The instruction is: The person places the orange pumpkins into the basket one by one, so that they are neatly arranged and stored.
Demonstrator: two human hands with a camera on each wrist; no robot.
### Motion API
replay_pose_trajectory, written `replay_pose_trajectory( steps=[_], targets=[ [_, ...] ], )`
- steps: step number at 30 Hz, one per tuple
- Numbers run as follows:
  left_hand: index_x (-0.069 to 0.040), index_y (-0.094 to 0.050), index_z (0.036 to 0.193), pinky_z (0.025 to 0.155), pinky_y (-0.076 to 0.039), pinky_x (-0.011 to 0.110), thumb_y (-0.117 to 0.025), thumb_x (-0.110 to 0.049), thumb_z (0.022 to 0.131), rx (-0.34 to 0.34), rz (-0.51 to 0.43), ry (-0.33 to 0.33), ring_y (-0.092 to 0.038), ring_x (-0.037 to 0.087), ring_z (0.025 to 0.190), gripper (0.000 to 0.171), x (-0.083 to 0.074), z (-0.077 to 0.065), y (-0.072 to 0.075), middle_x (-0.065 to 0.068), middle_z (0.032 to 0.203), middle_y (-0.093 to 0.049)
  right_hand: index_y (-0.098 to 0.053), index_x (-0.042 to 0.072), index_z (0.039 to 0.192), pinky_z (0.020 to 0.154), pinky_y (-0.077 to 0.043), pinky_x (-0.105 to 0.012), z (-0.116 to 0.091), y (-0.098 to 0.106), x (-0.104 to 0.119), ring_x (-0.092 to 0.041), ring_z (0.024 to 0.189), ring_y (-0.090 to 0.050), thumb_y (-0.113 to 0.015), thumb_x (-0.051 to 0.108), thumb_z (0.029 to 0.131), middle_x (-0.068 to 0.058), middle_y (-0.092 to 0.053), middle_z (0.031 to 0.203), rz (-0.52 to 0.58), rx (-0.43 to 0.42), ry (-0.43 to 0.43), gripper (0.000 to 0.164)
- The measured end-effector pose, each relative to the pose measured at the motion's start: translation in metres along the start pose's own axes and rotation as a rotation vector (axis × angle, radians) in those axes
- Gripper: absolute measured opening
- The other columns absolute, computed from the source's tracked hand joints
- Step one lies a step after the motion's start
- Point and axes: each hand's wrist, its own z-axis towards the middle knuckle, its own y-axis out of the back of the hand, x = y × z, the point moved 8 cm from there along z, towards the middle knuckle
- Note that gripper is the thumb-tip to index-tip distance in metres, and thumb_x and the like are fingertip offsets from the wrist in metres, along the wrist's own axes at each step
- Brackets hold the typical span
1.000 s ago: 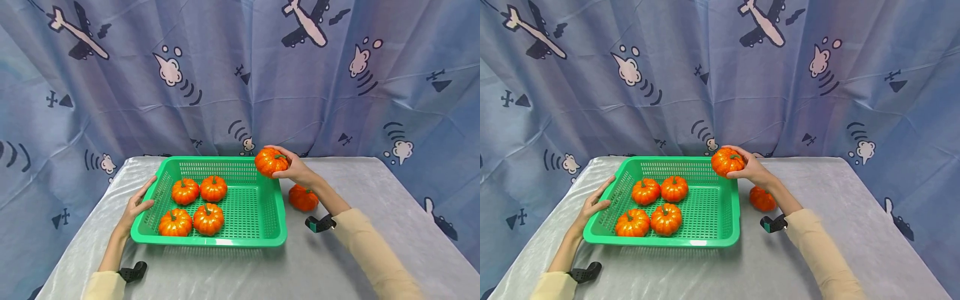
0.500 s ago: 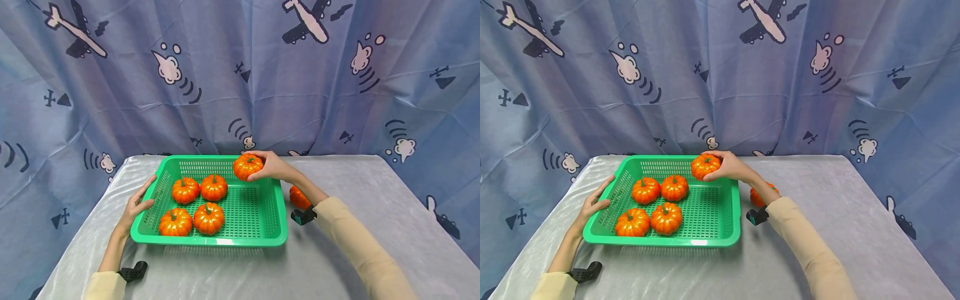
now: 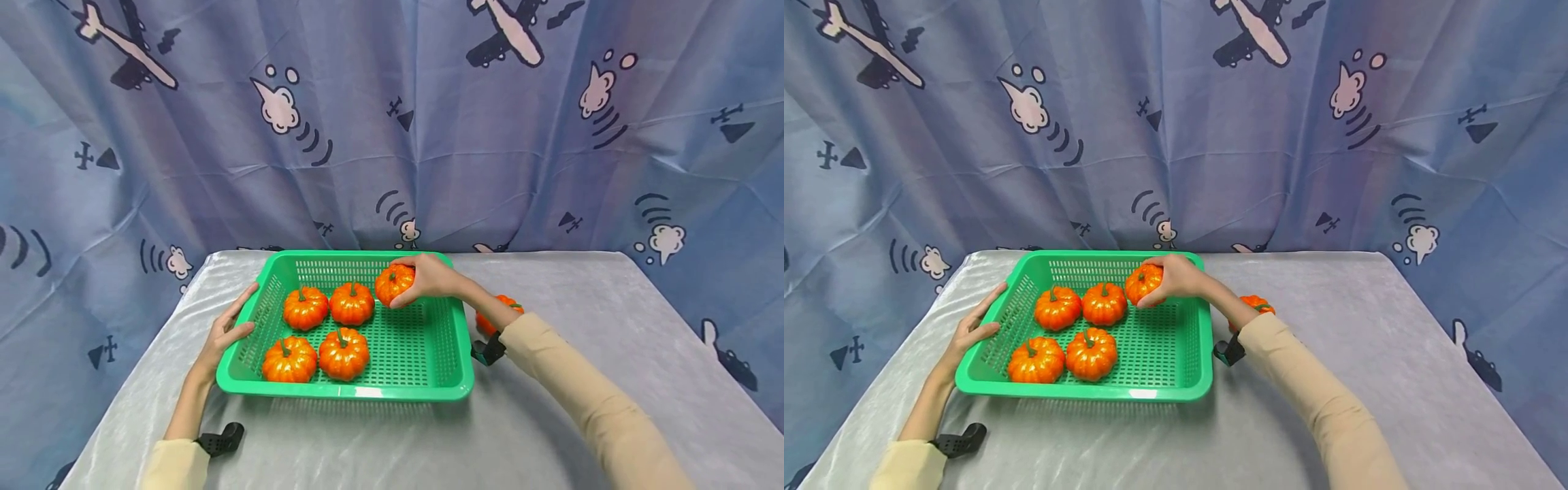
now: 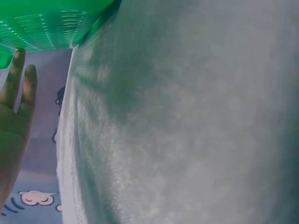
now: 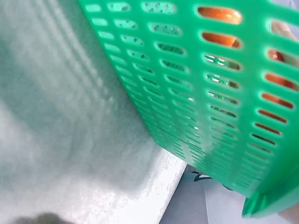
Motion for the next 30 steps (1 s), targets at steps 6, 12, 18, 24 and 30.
replay_pose_trajectory(
  steps=[6, 12, 18, 24, 30],
  targets=[
    [-0.002, -0.021, 0.152, 0.092, -0.046, 0.021, -0.039, 0.003, 0.094, -0.008, 0.02, 0.003, -0.048, 0.007, 0.122, 0.061, 0.001, -0.001, 0.001, 0.009, 0.157, -0.024, -0.057, -0.003, 0.13, 0.064, -0.053, -0.026, 0.002, -0.009, 0.002, -0.015, 0.076, -0.063, -0.087, 0.037, 0.065, -0.013, -0.069, 0.099, -0.065, 0.068, -0.002, 0.082],
    [0.0, -0.02, 0.152, 0.094, -0.045, 0.019, -0.039, 0.003, 0.094, -0.002, 0.026, 0.001, -0.045, 0.006, 0.125, 0.06, 0.003, 0.0, -0.001, 0.015, 0.158, -0.018, -0.055, -0.009, 0.129, 0.06, -0.052, -0.022, 0.001, -0.019, 0.0, -0.01, 0.067, -0.063, -0.087, 0.038, 0.067, -0.01, -0.07, 0.092, -0.089, 0.141, -0.003, 0.084],
    [-0.002, -0.021, 0.152, 0.093, -0.046, 0.021, -0.039, 0.002, 0.094, -0.005, 0.024, 0.007, -0.046, 0.007, 0.125, 0.061, 0.005, -0.001, -0.001, 0.017, 0.158, -0.017, -0.054, -0.011, 0.128, 0.089, -0.049, -0.043, 0.001, -0.03, 0.0, -0.008, 0.063, -0.058, -0.086, 0.037, 0.069, -0.002, -0.068, 0.079, -0.12, 0.227, 0.004, 0.082],
    [-0.003, -0.022, 0.152, 0.092, -0.046, 0.02, -0.04, 0.001, 0.094, -0.012, 0.043, 0.008, -0.046, 0.006, 0.125, 0.061, 0.003, -0.001, 0.0, 0.018, 0.158, -0.016, -0.051, -0.009, 0.131, 0.072, -0.054, -0.033, 0.002, -0.037, -0.001, -0.008, 0.061, -0.056, -0.083, 0.04, 0.072, 0.0, -0.066, 0.075, -0.142, 0.295, -0.036, 0.083],
    [-0.003, -0.022, 0.152, 0.093, -0.044, 0.018, -0.04, 0.0, 0.094, -0.012, 0.057, 0.004, -0.044, 0.005, 0.126, 0.061, 0.001, 0.0, 0.002, 0.016, 0.158, -0.017, -0.055, -0.005, 0.126, 0.067, -0.052, -0.024, 0.003, -0.035, -0.001, -0.013, 0.077, -0.061, -0.086, 0.043, 0.068, -0.007, -0.066, 0.097, -0.205, 0.3, -0.102, 0.082]
  ],
)
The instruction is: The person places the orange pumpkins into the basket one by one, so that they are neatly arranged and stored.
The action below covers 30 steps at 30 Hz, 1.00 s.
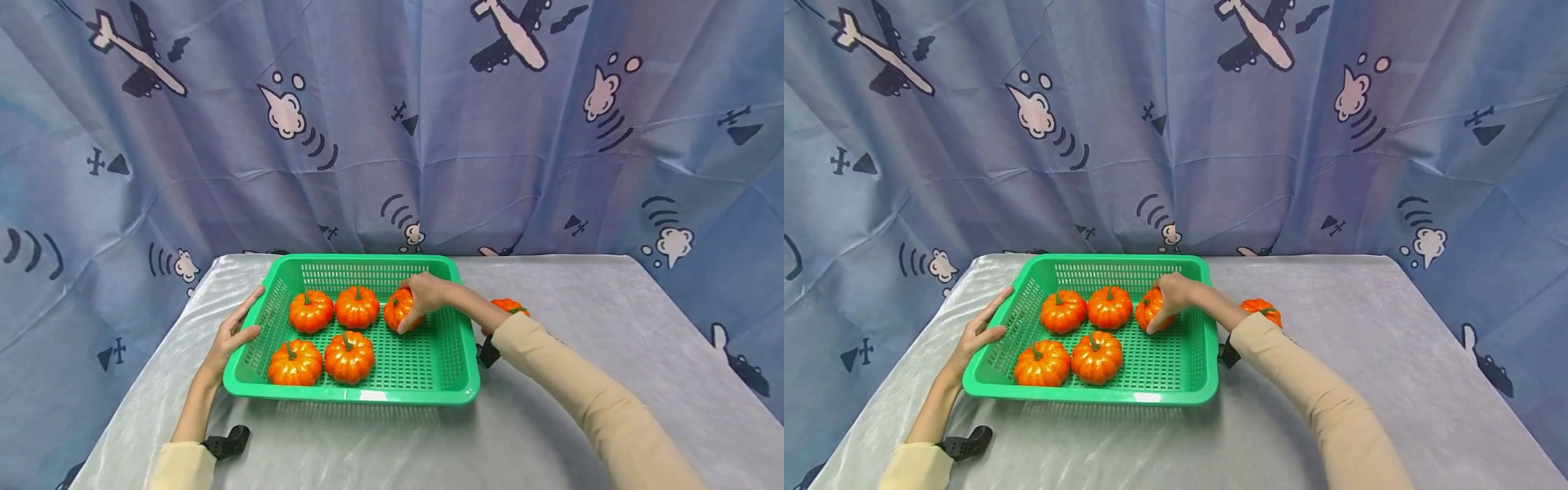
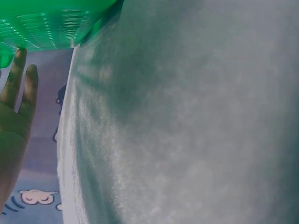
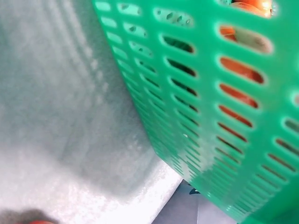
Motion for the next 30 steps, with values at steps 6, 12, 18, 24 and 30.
replay_pose_trajectory(
  steps=[6, 12, 18, 24, 30],
  targets=[
    [-0.001, -0.022, 0.152, 0.094, -0.044, 0.018, -0.04, 0.001, 0.094, 0.0, -0.001, -0.014, -0.044, 0.005, 0.126, 0.061, -0.0008, 0.0007, -0.0008, 0.014, 0.158, -0.019, -0.056, -0.002, 0.128, 0.081, -0.053, -0.03, -0.0018, -0.0018, -0.0028, -0.021, 0.094, -0.062, -0.086, 0.049, 0.064, -0.008, -0.066, 0.105, -0.074, 0.021, -0.075, 0.087],
    [-0.001, -0.023, 0.151, 0.092, -0.046, 0.019, -0.04, 0.002, 0.094, -0.002, -0.004, -0.016, -0.046, 0.005, 0.124, 0.06, -0.0005, -0.0008, -0.001, 0.01, 0.157, -0.023, -0.065, 0.0, 0.118, 0.071, -0.053, -0.026, -0.0035, -0.0014, 0.0004, -0.016, 0.079, -0.063, -0.087, 0.049, 0.062, -0.004, -0.068, 0.089, -0.135, 0.01, -0.055, 0.077],
    [-0.002, -0.023, 0.152, 0.093, -0.045, 0.019, -0.04, 0.002, 0.094, 0.004, -0.013, -0.016, -0.046, 0.005, 0.124, 0.06, -0.0003, -0.0017, -0.0015, 0.006, 0.157, -0.025, -0.07, 0.002, 0.102, 0.064, -0.05, -0.025, -0.0058, -0.0011, 0.0, -0.01, 0.065, -0.056, -0.088, 0.048, 0.061, 0.0, -0.064, 0.076, -0.173, 0.0, -0.059, 0.065],
    [-0.001, -0.022, 0.151, 0.093, -0.046, 0.019, -0.039, 0.002, 0.094, 0.005, -0.012, -0.018, -0.047, 0.005, 0.124, 0.06, -0.0013, -0.0018, -0.002, 0.009, 0.157, -0.024, -0.069, 0.001, 0.094, 0.065, -0.052, -0.026, -0.0077, -0.0009, 0.0016, -0.013, 0.069, -0.058, -0.09, 0.043, 0.06, -0.002, -0.063, 0.08, -0.145, -0.019, -0.053, 0.058],
    [-0.001, -0.023, 0.151, 0.092, -0.046, 0.02, -0.04, 0.002, 0.094, 0.001, -0.006, -0.012, -0.048, 0.006, 0.123, 0.06, -0.0023, -0.0013, -0.0017, 0.008, 0.156, -0.025, -0.061, 0.002, 0.09, 0.067, -0.051, -0.028, -0.0061, -0.0048, -0.0004, -0.016, 0.073, -0.054, -0.091, 0.043, 0.057, -0.002, -0.057, 0.078, -0.16, -0.048, -0.103, 0.06]
  ],
)
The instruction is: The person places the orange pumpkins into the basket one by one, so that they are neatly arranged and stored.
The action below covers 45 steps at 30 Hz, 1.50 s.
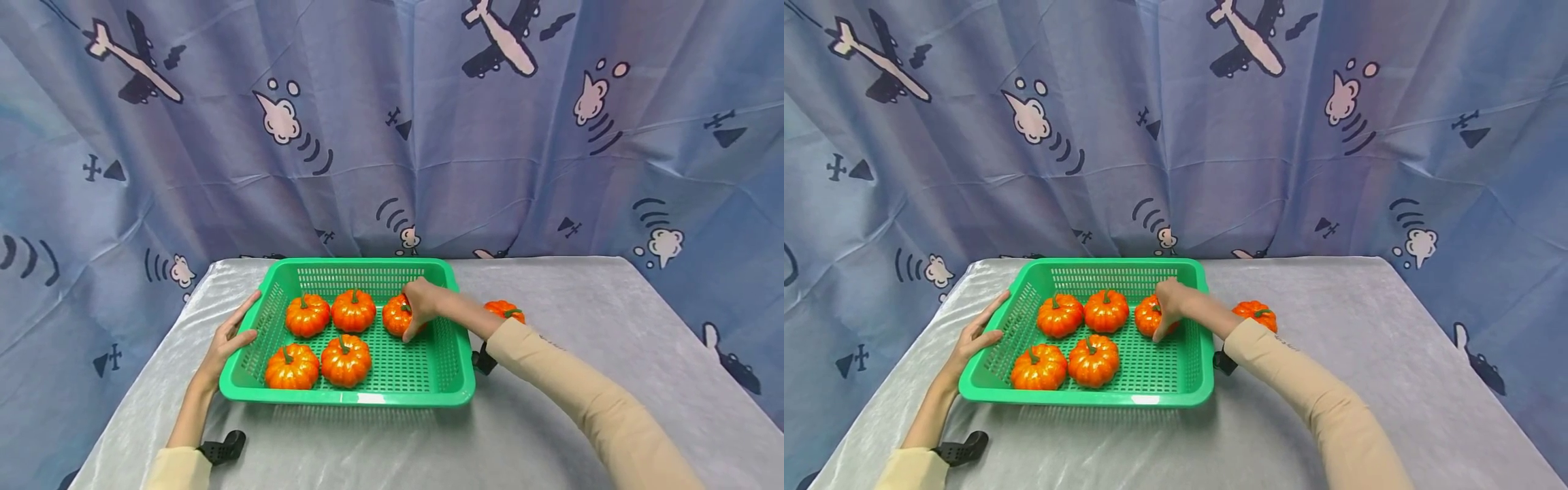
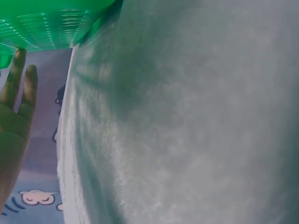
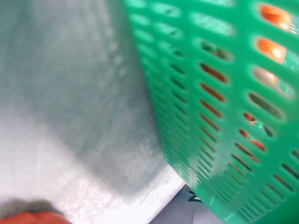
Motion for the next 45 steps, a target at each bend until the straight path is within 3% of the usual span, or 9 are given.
replay_pose_trajectory(
  steps=[6, 15, 19, 22, 25, 28, 31, 37, 45],
  targets=[
    [-0.002, -0.022, 0.152, 0.091, -0.047, 0.02, -0.04, 0.002, 0.095, 0.009, -0.008, 0.016, -0.048, 0.005, 0.122, 0.059, 0.001, 0.0, -0.001, 0.007, 0.156, -0.026, -0.054, 0.002, 0.093, 0.067, -0.05, -0.033, -0.002, -0.004, -0.002, -0.02, 0.075, -0.052, -0.091, 0.047, 0.056, -0.004, -0.052, 0.078, 0.002, 0.003, -0.047, 0.068],
    [-0.003, -0.022, 0.152, 0.091, -0.046, 0.019, -0.041, 0.0, 0.096, 0.011, 0.008, 0.036, -0.048, 0.004, 0.122, 0.059, 0.005, 0.002, -0.005, 0.009, 0.157, -0.024, -0.049, -0.006, 0.122, 0.086, -0.052, -0.042, -0.008, -0.007, -0.007, -0.033, 0.104, -0.057, -0.088, 0.052, 0.058, -0.019, -0.057, 0.107, -0.004, 0.029, -0.132, 0.095],
    [-0.004, -0.023, 0.152, 0.091, -0.046, 0.019, -0.042, 0.0, 0.096, 0.003, 0.012, 0.047, -0.048, 0.003, 0.121, 0.059, 0.005, 0.001, -0.005, 0.009, 0.157, -0.023, -0.049, -0.008, 0.125, 0.081, -0.053, -0.04, -0.014, 0.004, -0.007, -0.031, 0.098, -0.06, -0.088, 0.052, 0.058, -0.019, -0.058, 0.104, -0.018, -0.007, -0.141, 0.098],
    [-0.004, -0.023, 0.152, 0.091, -0.046, 0.019, -0.042, 0.0, 0.096, 0.003, 0.009, 0.044, -0.048, 0.004, 0.121, 0.059, 0.004, 0.001, -0.005, 0.008, 0.157, -0.023, -0.052, -0.01, 0.121, 0.075, -0.053, -0.037, -0.025, 0.024, -0.006, -0.029, 0.089, -0.06, -0.087, 0.05, 0.062, -0.019, -0.06, 0.098, 0.005, -0.076, -0.102, 0.091],
    [-0.005, -0.023, 0.152, 0.091, -0.047, 0.02, -0.041, 0.0, 0.096, 0.0, 0.006, 0.038, -0.048, 0.004, 0.121, 0.059, 0.003, 0.0, -0.004, 0.005, 0.157, -0.024, -0.055, -0.009, 0.12, 0.082, -0.053, -0.037, -0.043, 0.049, -0.009, -0.029, 0.094, -0.062, -0.083, 0.043, 0.071, -0.02, -0.064, 0.104, 0.141, -0.171, -0.001, 0.077],
    [-0.005, -0.023, 0.152, 0.09, -0.047, 0.02, -0.041, 0.0, 0.096, -0.006, 0.007, 0.041, -0.048, 0.004, 0.121, 0.059, 0.004, -0.001, -0.002, 0.002, 0.157, -0.025, -0.056, -0.005, 0.123, 0.096, -0.047, -0.04, -0.066, 0.066, -0.024, -0.032, 0.113, -0.058, -0.077, 0.029, 0.081, -0.021, -0.061, 0.121, 0.43, -0.22, 0.135, 0.059],
    [-0.005, -0.022, 0.152, 0.089, -0.048, 0.021, -0.041, -0.001, 0.096, -0.008, 0.008, 0.05, -0.048, 0.004, 0.121, 0.059, 0.005, -0.002, -0.001, 0.002, 0.156, -0.026, -0.054, -0.004, 0.128, 0.1, -0.043, -0.04, -0.089, 0.067, -0.054, -0.034, 0.122, -0.052, -0.073, 0.016, 0.086, -0.023, -0.055, 0.129, 0.711, -0.222, 0.23, 0.051],
    [-0.007, -0.022, 0.153, 0.088, -0.05, 0.024, -0.04, -0.001, 0.096, 0.012, -0.005, 0.057, -0.05, 0.005, 0.12, 0.06, 0.006, -0.003, -0.002, -0.001, 0.155, -0.028, -0.047, -0.006, 0.137, 0.102, -0.04, -0.024, -0.144, 0.034, -0.12, -0.019, 0.128, -0.048, -0.069, 0.003, 0.087, -0.024, -0.047, 0.139, 0.949, -0.219, 0.244, 0.055],
    [-0.007, -0.021, 0.153, 0.087, -0.051, 0.026, -0.04, 0.0, 0.096, 0.018, -0.02, 0.051, -0.051, 0.006, 0.119, 0.06, 0.001, -0.004, 0.0, -0.002, 0.152, -0.03, -0.032, -0.011, 0.142, 0.099, -0.041, -0.021, -0.212, -0.023, -0.187, -0.003, 0.128, -0.045, -0.056, -0.013, 0.089, 0.005, -0.048, 0.143, 1.165, -0.218, 0.221, 0.059]
  ],
)
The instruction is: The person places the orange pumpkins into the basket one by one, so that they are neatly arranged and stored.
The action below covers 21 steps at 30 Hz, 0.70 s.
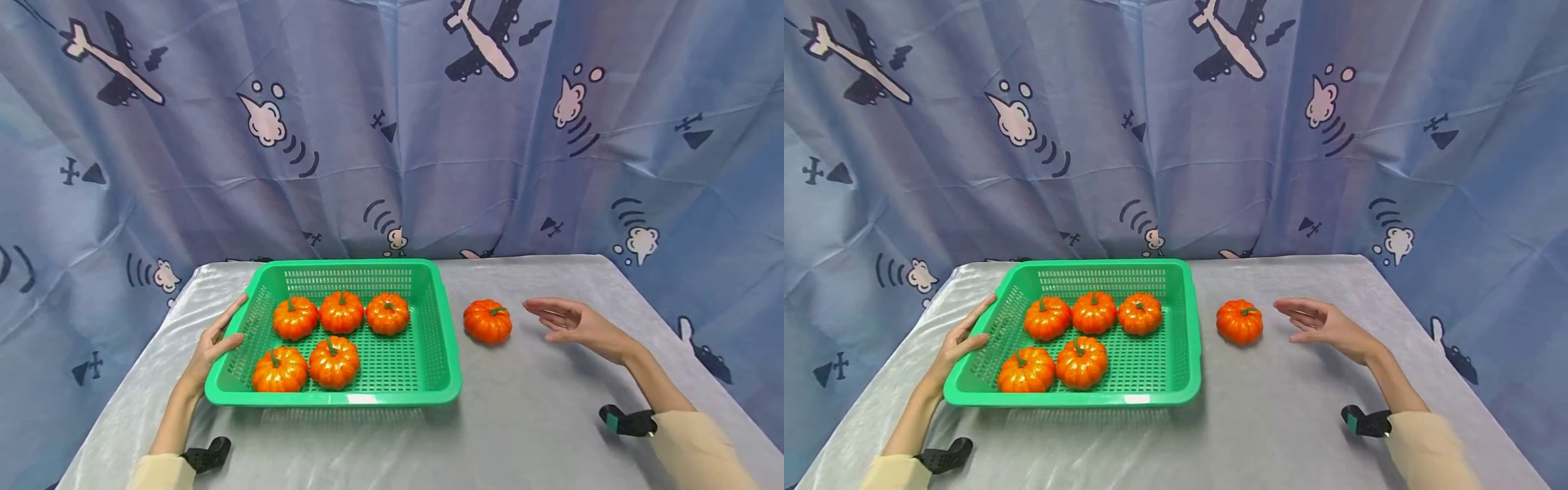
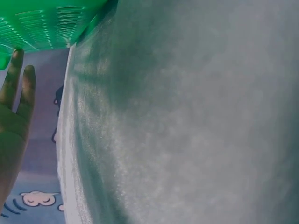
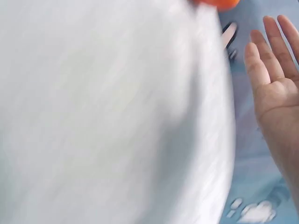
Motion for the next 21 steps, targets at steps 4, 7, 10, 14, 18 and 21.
replay_pose_trajectory(
  steps=[4, 7, 10, 14, 18, 21],
  targets=[
    [-0.009, -0.022, 0.153, 0.085, -0.052, 0.026, -0.039, 0.0, 0.097, -0.003, 0.001, -0.001, -0.052, 0.006, 0.118, 0.06, -0.003, -0.003, 0.004, -0.006, 0.149, -0.033, -0.029, -0.011, 0.143, 0.098, -0.041, -0.022, -0.015, 0.006, -0.024, -0.003, 0.128, -0.045, -0.054, -0.013, 0.089, 0.007, -0.048, 0.142, 0.031, -0.012, -0.05, 0.059],
    [-0.009, -0.022, 0.153, 0.085, -0.052, 0.027, -0.038, 0.0, 0.097, -0.006, -0.004, -0.003, -0.053, 0.007, 0.117, 0.06, -0.005, -0.005, 0.006, -0.008, 0.148, -0.035, -0.027, -0.011, 0.145, 0.098, -0.042, -0.022, -0.01, 0.003, -0.034, -0.004, 0.129, -0.045, -0.056, -0.01, 0.09, -0.001, -0.044, 0.147, 0.007, 0.0, -0.077, 0.061],
    [-0.008, -0.021, 0.153, 0.084, -0.052, 0.027, -0.038, 0.0, 0.097, -0.008, -0.006, -0.002, -0.054, 0.007, 0.116, 0.06, -0.005, -0.006, 0.006, -0.008, 0.147, -0.036, -0.022, -0.01, 0.147, 0.098, -0.042, -0.023, 0.004, -0.003, -0.038, -0.006, 0.13, -0.043, -0.058, -0.007, 0.09, -0.014, -0.034, 0.152, -0.011, 0.028, -0.093, 0.067],
    [-0.008, -0.021, 0.153, 0.083, -0.053, 0.029, -0.038, 0.0, 0.097, -0.007, -0.003, -0.003, -0.054, 0.008, 0.116, 0.06, -0.004, -0.005, 0.003, -0.007, 0.147, -0.035, -0.013, -0.01, 0.149, 0.1, -0.039, -0.022, 0.021, -0.005, -0.043, -0.004, 0.131, -0.041, -0.063, -0.008, 0.086, -0.028, -0.018, 0.154, 0.004, 0.034, -0.098, 0.081],
    [-0.007, -0.02, 0.153, 0.084, -0.053, 0.029, -0.038, 0.0, 0.096, 0.002, -0.003, -0.006, -0.054, 0.008, 0.117, 0.06, -0.003, -0.003, 0.0, -0.004, 0.15, -0.032, -0.007, -0.006, 0.151, 0.102, -0.034, -0.017, 0.033, -0.005, -0.047, 0.005, 0.128, -0.04, -0.068, -0.007, 0.082, -0.031, -0.009, 0.154, -0.012, 0.029, -0.106, 0.092],
    [-0.007, -0.02, 0.153, 0.085, -0.052, 0.028, -0.038, 0.0, 0.096, 0.007, -0.002, -0.007, -0.052, 0.007, 0.118, 0.06, -0.002, -0.001, -0.002, -0.001, 0.153, -0.029, -0.006, -0.003, 0.152, 0.101, -0.031, -0.012, 0.041, -0.007, -0.049, 0.012, 0.125, -0.036, -0.07, -0.004, 0.082, -0.028, -0.008, 0.156, -0.046, 0.033, -0.114, 0.095]
  ],
)
